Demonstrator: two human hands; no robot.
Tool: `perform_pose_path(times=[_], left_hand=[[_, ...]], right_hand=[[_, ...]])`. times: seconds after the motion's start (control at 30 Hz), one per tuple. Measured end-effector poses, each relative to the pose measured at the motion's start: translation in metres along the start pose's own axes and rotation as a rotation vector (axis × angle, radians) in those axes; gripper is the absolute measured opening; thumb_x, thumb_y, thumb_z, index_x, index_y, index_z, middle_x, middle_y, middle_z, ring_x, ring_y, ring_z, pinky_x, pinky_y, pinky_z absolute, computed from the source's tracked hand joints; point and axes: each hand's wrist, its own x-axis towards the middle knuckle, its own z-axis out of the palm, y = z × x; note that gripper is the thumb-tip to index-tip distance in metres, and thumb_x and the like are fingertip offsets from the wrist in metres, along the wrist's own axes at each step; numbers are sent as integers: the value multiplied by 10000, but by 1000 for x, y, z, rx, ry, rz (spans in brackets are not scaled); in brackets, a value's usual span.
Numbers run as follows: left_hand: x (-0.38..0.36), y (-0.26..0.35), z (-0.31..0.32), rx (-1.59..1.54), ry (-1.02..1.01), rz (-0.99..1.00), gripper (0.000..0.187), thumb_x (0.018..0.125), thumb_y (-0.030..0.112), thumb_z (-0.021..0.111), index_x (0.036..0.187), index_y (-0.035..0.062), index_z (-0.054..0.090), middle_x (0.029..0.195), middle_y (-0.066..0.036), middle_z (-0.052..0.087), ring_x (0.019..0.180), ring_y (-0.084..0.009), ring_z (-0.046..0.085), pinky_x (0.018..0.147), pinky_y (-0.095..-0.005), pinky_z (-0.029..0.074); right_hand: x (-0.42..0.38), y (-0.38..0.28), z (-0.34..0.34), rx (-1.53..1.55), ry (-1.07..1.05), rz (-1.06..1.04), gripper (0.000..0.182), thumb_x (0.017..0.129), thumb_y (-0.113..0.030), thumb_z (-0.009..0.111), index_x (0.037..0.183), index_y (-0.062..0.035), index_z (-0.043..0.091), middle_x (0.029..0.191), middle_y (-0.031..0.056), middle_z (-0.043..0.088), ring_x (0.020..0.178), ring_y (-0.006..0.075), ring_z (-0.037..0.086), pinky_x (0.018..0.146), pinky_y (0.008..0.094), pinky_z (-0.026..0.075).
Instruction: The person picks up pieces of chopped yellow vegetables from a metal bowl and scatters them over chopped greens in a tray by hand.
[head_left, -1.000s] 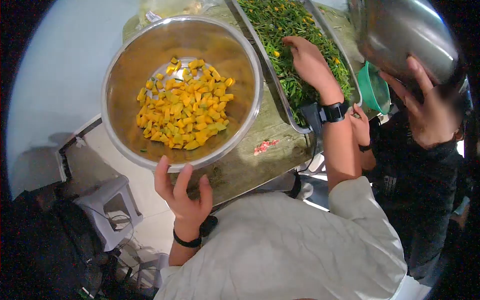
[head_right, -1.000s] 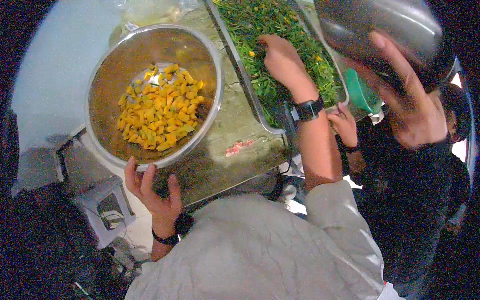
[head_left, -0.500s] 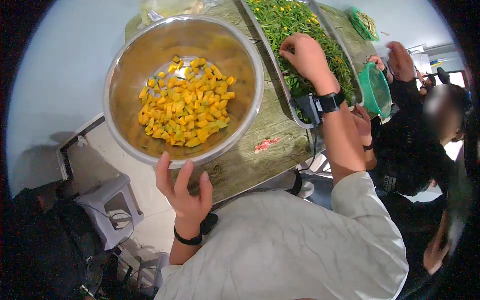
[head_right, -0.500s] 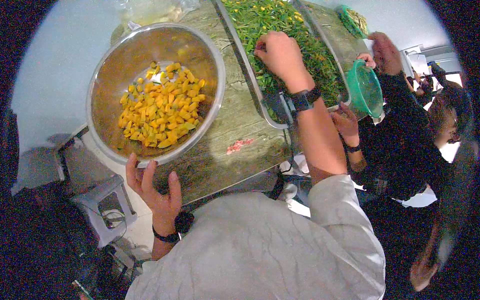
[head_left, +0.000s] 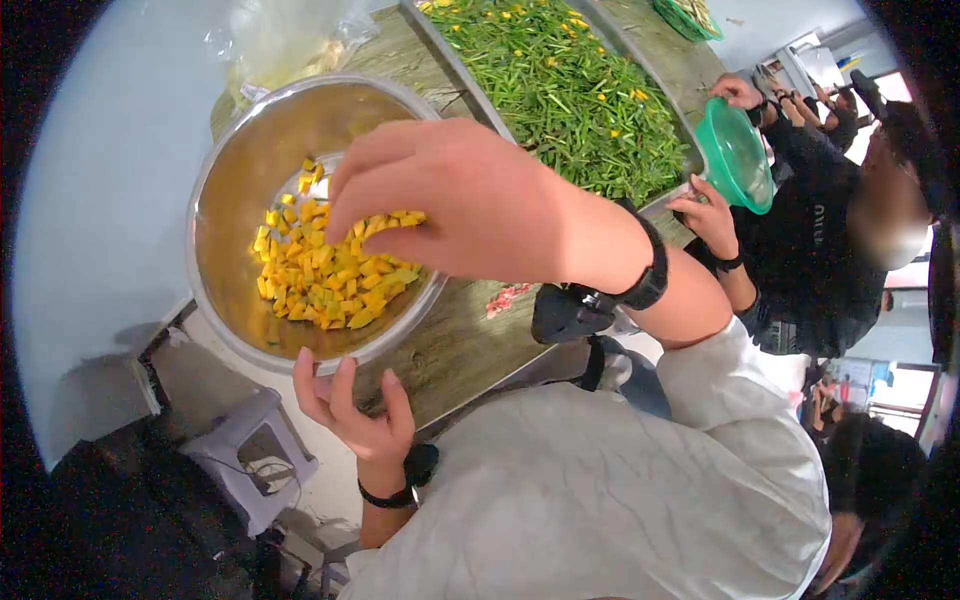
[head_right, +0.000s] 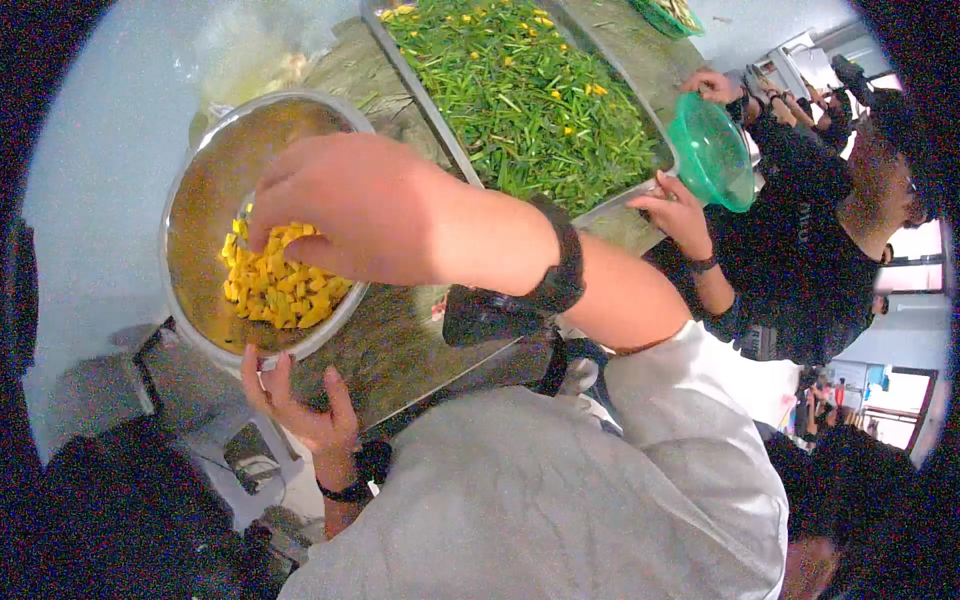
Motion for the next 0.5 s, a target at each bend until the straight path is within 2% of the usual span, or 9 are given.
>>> perform_pose_path(times=[0.03,0.1,0.13,0.27,0.3,0.33,0.4,0.5], left_hand=[[-1,0,0,3,1,-3,540,809,20,676,1308,49,472,1477,-276,277,1247,-420,416,1001,-493,387],[-5,-3,1,10,9,-18,540,816,73,682,1313,45,472,1478,-267,319,1344,-444,352,1089,-534,328],[-5,-3,1,0,14,-25,545,813,64,681,1314,45,469,1474,-272,322,1343,-447,352,1088,-540,328],[-7,-4,2,-13,17,-27,564,805,37,680,1322,45,455,1470,-284,325,1342,-458,347,1087,-557,324],[-6,-3,2,-7,16,-18,566,805,33,680,1324,45,453,1470,-285,323,1342,-460,346,1088,-557,323],[-5,-2,2,-2,16,-10,569,806,30,679,1326,45,450,1471,-287,322,1343,-462,345,1088,-558,323],[-2,1,0,1,9,17,569,808,28,678,1329,44,449,1473,-288,320,1341,-467,346,1088,-555,325],[-3,1,3,-17,31,8,570,813,24,675,1335,45,446,1478,-284,315,1340,-464,349,1088,-547,329]], right_hand=[[1,1,2,3,-18,-78,161,782,-20,731,939,-19,694,898,88,685,798,228,647,713,331,519],[-4,5,-15,-22,63,61,135,794,-97,713,913,-37,694,862,116,675,810,295,650,730,384,522],[-10,9,-28,-35,100,130,135,799,-136,704,900,-46,694,844,130,670,816,329,651,739,411,523],[-66,38,-73,-510,251,468,200,834,-211,703,932,-36,702,910,156,686,896,345,660,812,421,520],[-80,42,-85,-681,242,557,235,845,-239,698,963,-35,699,962,160,686,934,350,656,827,432,516],[-99,56,-97,-818,210,631,323,853,-290,701,1066,-49,673,1060,169,672,983,355,647,851,443,515],[-127,79,-118,-1026,176,747,435,848,-339,714,1175,-66,625,1132,178,649,1018,360,639,862,457,517],[-146,106,-133,-1026,145,914,514,845,-368,718,1245,-76,579,1156,183,637,1039,364,634,858,460,524]])
